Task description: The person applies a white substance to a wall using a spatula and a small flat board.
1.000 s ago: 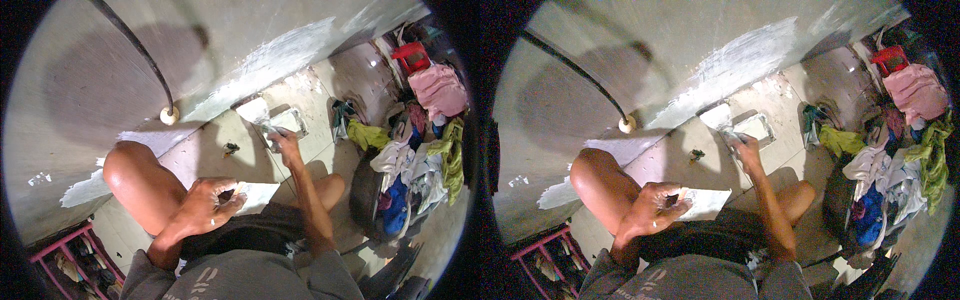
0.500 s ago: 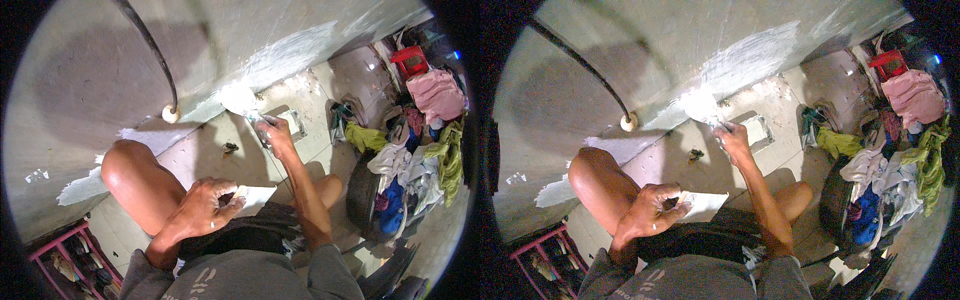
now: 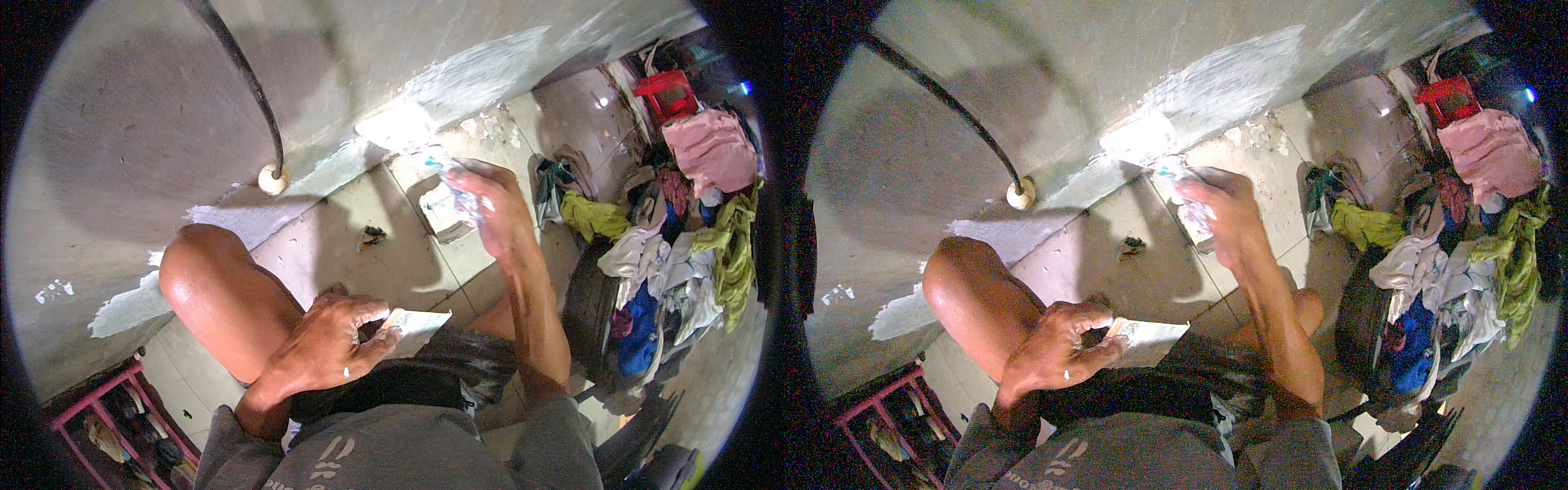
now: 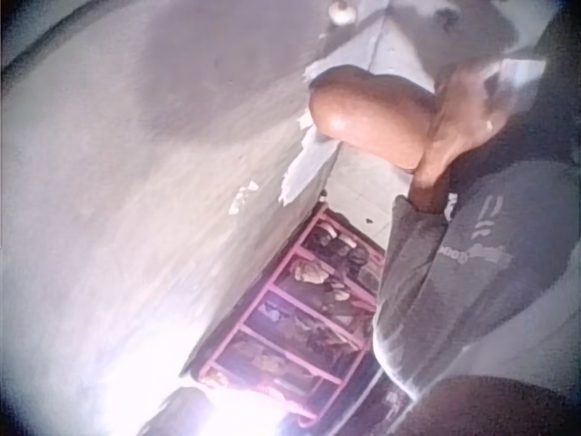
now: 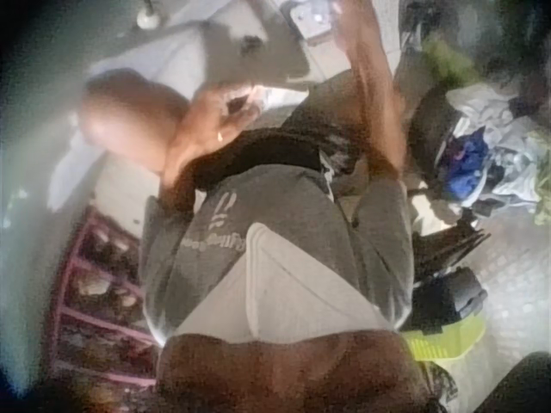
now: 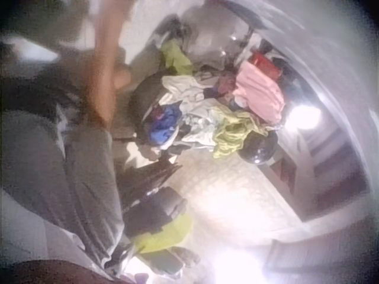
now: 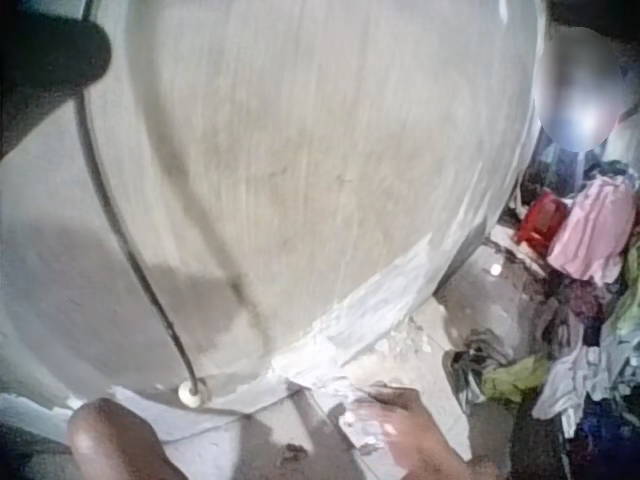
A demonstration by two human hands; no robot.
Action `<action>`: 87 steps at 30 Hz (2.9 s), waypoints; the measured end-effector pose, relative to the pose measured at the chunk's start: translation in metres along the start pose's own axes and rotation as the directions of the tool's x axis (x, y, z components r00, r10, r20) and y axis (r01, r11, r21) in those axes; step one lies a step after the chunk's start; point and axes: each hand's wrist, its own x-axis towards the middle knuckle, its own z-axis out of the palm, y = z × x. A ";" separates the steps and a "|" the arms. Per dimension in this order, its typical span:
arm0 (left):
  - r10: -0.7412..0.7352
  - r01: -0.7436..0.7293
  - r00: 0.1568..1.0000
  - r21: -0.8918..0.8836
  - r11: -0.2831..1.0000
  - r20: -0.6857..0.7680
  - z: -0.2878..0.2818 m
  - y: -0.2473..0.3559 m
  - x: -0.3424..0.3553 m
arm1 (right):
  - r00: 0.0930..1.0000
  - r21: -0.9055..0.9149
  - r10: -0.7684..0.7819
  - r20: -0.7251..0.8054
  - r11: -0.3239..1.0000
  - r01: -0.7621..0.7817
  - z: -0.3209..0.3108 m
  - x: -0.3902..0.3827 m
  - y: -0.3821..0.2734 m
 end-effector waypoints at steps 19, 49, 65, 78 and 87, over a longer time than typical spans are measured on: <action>-0.137 0.129 0.988 -0.117 0.985 -0.064 0.002 -0.008 0.002 | 0.988 -0.106 0.136 -0.075 0.984 -0.144 -0.102 0.072 0.134; -0.315 0.326 0.943 -0.118 0.938 0.104 0.014 0.011 0.025 | 0.993 -0.192 0.058 -0.106 0.978 -0.078 -0.067 0.069 0.032; -0.235 0.241 0.971 -0.170 0.956 0.055 0.012 0.006 0.018 | 0.993 -0.131 0.045 -0.113 0.990 -0.059 -0.082 0.049 0.128; -0.245 0.249 0.968 -0.138 0.959 0.047 0.009 0.007 0.021 | 0.995 -0.286 0.055 -0.087 0.955 -0.078 -0.043 0.069 0.136; -0.147 0.148 0.985 -0.004 0.989 0.092 0.005 0.003 0.017 | 0.993 -0.033 0.111 -0.047 0.993 -0.112 -0.027 0.039 0.063</action>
